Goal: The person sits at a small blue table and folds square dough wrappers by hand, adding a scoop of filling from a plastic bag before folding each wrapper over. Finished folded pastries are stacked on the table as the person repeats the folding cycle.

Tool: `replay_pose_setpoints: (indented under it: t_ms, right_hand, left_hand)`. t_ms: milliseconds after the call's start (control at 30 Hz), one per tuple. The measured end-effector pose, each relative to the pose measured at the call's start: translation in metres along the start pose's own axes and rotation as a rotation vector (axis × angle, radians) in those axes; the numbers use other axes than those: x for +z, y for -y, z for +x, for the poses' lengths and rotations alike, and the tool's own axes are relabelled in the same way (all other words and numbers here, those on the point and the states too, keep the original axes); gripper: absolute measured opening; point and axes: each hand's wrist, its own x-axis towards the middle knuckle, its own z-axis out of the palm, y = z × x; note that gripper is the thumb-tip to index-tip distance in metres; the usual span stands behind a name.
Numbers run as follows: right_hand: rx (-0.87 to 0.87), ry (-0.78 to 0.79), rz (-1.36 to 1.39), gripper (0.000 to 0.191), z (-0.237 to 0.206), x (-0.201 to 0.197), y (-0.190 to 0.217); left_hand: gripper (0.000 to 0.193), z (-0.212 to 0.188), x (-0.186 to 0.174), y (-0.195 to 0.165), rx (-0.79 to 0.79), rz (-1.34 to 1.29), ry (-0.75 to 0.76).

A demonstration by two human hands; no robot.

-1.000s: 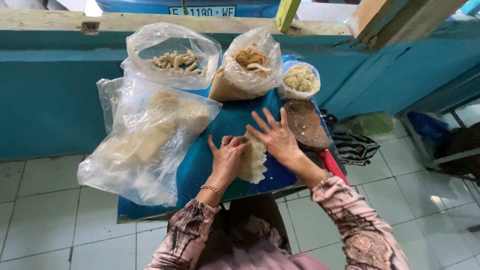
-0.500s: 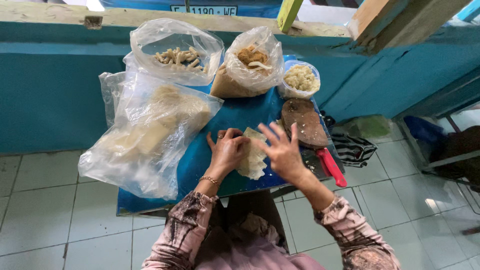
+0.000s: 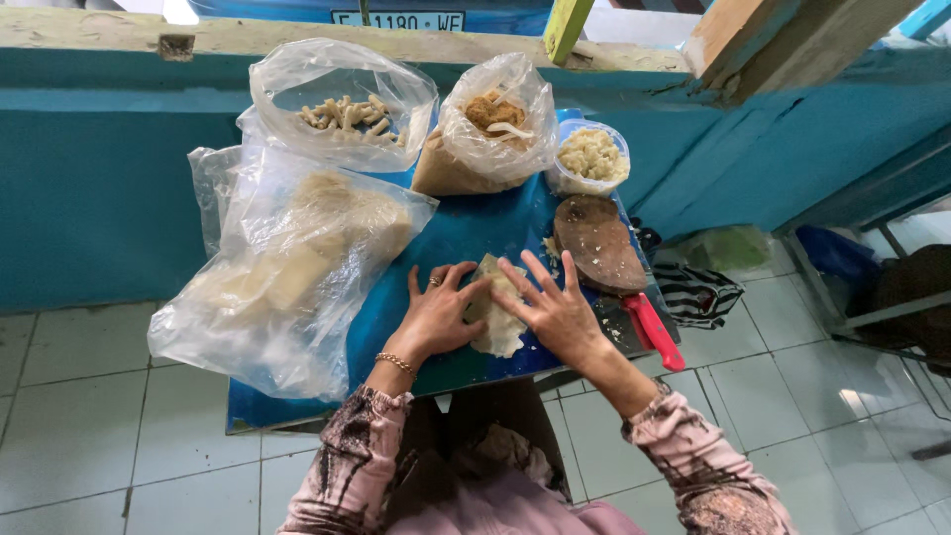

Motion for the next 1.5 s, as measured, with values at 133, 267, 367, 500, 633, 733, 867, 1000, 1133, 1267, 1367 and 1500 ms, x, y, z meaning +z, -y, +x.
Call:
replay_pose_setpoints:
  t_ms: [133, 267, 367, 500, 633, 733, 867, 1000, 1133, 1267, 1367, 1500]
  right_hand:
    - [0.045, 0.062, 0.088, 0.06, 0.02, 0.012, -0.02]
    - [0.048, 0.093, 0.103, 0.062, 0.044, 0.022, -0.032]
    - [0.076, 0.105, 0.096, 0.052, 0.065, 0.032, -0.044]
    - [0.269, -0.104, 0.249, 0.034, 0.089, 0.052, -0.079]
    - [0.578, -0.269, 0.328, 0.048, 0.103, 0.086, -0.15]
    - [0.678, 0.018, 0.088, 0.041, 0.078, 0.107, -0.176]
    - [0.537, 0.081, -0.067, 0.05, 0.043, 0.109, -0.139]
    - [0.563, -0.051, 0.034, 0.033, 0.049, 0.074, -0.113]
    - [0.59, -0.342, 0.471, 0.024, 0.127, 0.067, -0.149]
    - [0.444, 0.035, 0.391, 0.02, 0.207, 0.096, -0.167]
    - [0.364, 0.177, 0.193, 0.018, 0.229, 0.115, -0.172]
    - [0.279, -0.01, 0.094, 0.016, 0.248, 0.131, -0.169]
  left_hand:
    - [0.074, -0.001, -0.007, -0.002, 0.005, -0.002, 0.029]
    - [0.074, -0.001, -0.014, -0.004, 0.001, 0.014, 0.039]
    - [0.069, 0.0, -0.019, -0.006, -0.011, 0.015, 0.022]
    - [0.05, 0.007, -0.026, -0.009, -0.047, -0.041, -0.031]
    - [0.038, 0.006, -0.024, -0.01, -0.046, -0.071, -0.099]
    - [0.042, -0.002, -0.016, -0.006, -0.003, -0.036, -0.152]
    - [0.037, -0.002, -0.005, 0.004, 0.009, -0.052, -0.205]
    - [0.036, 0.005, 0.007, 0.012, -0.011, -0.091, -0.277]
    - [0.021, 0.017, 0.017, 0.011, -0.082, -0.142, -0.381]
    - [0.017, 0.023, 0.018, 0.014, -0.096, -0.16, -0.448]
    - [0.016, 0.028, 0.017, 0.017, -0.107, -0.161, -0.466]
    - [0.019, 0.03, 0.017, 0.021, -0.097, -0.195, -0.478]
